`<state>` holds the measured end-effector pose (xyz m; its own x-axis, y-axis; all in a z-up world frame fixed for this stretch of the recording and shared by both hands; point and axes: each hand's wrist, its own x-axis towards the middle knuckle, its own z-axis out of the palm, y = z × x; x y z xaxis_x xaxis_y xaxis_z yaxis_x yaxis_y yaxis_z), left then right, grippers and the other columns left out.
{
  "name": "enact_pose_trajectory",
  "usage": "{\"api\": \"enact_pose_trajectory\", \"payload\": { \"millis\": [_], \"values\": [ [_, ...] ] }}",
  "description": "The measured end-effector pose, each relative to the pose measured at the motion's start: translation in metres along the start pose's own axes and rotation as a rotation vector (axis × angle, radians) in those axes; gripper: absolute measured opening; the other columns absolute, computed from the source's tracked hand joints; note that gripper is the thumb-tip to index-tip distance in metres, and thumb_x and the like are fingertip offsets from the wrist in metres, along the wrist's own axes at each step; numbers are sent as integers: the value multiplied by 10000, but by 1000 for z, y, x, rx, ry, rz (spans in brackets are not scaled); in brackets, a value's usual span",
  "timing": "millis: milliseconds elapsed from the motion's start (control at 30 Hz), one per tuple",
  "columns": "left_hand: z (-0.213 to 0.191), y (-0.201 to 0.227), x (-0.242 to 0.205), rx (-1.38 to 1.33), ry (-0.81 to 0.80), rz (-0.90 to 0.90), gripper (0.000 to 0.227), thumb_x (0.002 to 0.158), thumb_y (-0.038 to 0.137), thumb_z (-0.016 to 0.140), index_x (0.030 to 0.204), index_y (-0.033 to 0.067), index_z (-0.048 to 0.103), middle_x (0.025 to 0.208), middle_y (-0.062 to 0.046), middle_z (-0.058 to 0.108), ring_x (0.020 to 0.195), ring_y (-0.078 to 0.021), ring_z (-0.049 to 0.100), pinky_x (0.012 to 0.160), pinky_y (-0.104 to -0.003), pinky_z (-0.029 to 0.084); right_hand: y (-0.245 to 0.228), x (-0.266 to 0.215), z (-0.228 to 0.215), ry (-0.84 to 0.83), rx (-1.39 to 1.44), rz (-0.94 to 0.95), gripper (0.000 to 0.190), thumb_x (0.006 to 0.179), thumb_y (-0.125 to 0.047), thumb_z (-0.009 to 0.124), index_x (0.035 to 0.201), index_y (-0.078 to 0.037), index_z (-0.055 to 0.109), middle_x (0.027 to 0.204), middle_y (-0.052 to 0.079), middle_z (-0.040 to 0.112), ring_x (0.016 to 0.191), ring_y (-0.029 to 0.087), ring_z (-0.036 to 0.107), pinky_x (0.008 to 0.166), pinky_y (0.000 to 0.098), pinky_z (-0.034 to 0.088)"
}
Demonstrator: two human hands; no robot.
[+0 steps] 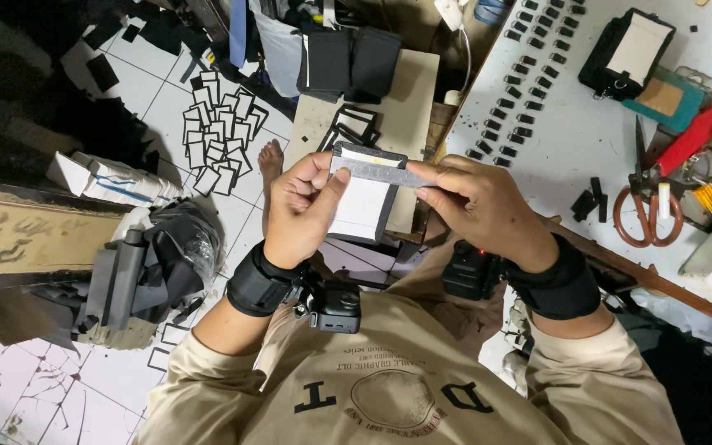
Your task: The person measures and inspects small leather wallet components using a metal ruler.
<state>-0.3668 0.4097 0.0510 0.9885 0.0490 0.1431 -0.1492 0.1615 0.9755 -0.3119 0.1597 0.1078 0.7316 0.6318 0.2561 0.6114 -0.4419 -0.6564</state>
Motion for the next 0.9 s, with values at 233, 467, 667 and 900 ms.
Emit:
{"api": "enact_pose_trajectory", "payload": {
  "millis": [233, 467, 667, 900],
  "values": [
    [1, 8, 1, 65, -22, 5, 192, 1064, 40, 603, 1232, -42, 645, 1023, -8, 757, 859, -6, 606, 786, -153, 471, 1, 0, 0, -20, 18, 24, 335, 963, -116, 693, 1293, -58, 695, 952, 112, 712, 725, 215, 676, 653, 327, 526],
    [3, 11, 1, 108, 76, -113, 181, 1024, 55, 625, 1175, -26, 685, 835, 70, 675, 596, 39, 373, 513, -142, 269, 8, -2, 7, 32, 6, -30, 337, 991, -148, 689, 1322, -82, 688, 1013, 104, 726, 807, 209, 698, 719, 314, 543],
    [-13, 2, 3, 115, 125, -99, 158, 1028, 60, 644, 1148, -25, 701, 786, 73, 619, 614, 33, 390, 528, -154, 287, 69, 20, -47, 82, 16, -38, 390, 1043, -144, 679, 1414, -47, 610, 1024, 85, 727, 918, 173, 705, 825, 299, 578],
    [-28, -15, 3, 46, 143, -87, 157, 1037, 70, 641, 1146, -29, 695, 806, 98, 578, 677, 30, 436, 583, -149, 348, 229, 91, -92, 149, -357, 79, 191, 992, -73, 710, 1168, -1, 704, 994, 163, 739, 875, 280, 715, 765, 389, 571]
  ]
}}
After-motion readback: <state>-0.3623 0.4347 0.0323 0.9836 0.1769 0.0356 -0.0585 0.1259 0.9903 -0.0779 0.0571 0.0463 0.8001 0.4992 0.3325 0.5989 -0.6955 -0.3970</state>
